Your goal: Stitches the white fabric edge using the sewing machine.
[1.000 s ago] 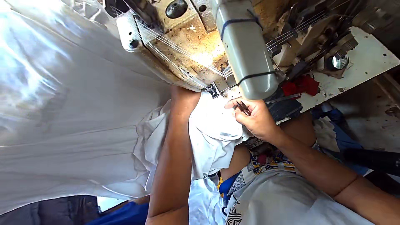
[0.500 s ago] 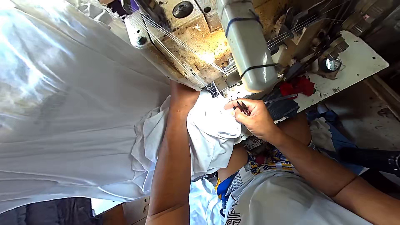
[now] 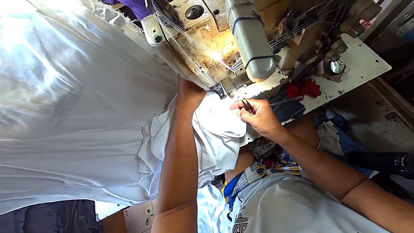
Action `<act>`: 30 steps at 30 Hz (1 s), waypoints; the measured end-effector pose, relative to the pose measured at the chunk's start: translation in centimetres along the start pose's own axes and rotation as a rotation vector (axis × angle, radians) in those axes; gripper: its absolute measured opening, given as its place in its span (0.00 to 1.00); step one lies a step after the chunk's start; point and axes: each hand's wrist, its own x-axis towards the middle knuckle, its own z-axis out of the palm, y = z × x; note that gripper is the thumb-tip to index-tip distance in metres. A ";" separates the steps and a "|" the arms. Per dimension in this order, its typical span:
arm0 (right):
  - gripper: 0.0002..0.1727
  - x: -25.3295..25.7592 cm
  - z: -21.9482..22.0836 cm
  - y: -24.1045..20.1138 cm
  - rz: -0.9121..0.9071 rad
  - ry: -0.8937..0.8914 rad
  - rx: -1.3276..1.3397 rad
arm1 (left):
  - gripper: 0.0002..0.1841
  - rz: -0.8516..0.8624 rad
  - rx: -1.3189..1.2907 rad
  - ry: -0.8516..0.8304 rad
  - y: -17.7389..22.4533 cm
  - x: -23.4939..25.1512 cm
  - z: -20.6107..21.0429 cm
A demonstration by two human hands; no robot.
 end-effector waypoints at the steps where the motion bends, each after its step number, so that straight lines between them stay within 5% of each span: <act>1: 0.13 0.0 0.0 0.0 -0.003 -0.003 -0.002 | 0.35 -0.002 0.037 0.014 0.2 -0.1 0.0; 5: 0.11 0.1 -0.2 -0.3 -0.038 -0.017 -0.020 | 0.23 -0.065 0.314 0.212 3.1 -3.7 -0.3; 7: 0.09 0.4 -0.3 -0.4 -0.072 -0.032 -0.023 | 0.12 0.060 0.350 0.222 5.5 -8.0 -0.1; 11: 0.08 0.8 -0.4 -0.9 -0.068 -0.079 0.022 | 0.26 0.112 0.586 -0.162 7.6 -15.4 0.6; 14: 0.11 1.0 -0.8 -1.2 -0.088 -0.156 -0.106 | 0.23 0.091 0.699 -0.145 9.4 -17.4 -2.0; 18: 0.17 0.6 -1.7 -1.0 -0.413 -0.279 -0.618 | 0.17 0.151 0.481 -0.122 13.7 -18.1 -3.8; 22: 0.13 -0.7 -1.6 -1.9 -0.590 -0.372 -0.621 | 0.11 0.257 0.155 -0.131 14.7 -17.7 -1.6; 25: 0.09 -1.1 -2.6 -1.6 -0.579 -0.488 -0.372 | 0.13 0.334 0.104 -0.010 12.9 -17.1 0.4; 30: 0.07 -3.2 -3.6 -0.7 -0.392 -0.325 -0.199 | 0.37 0.270 0.606 0.043 6.6 -16.6 3.6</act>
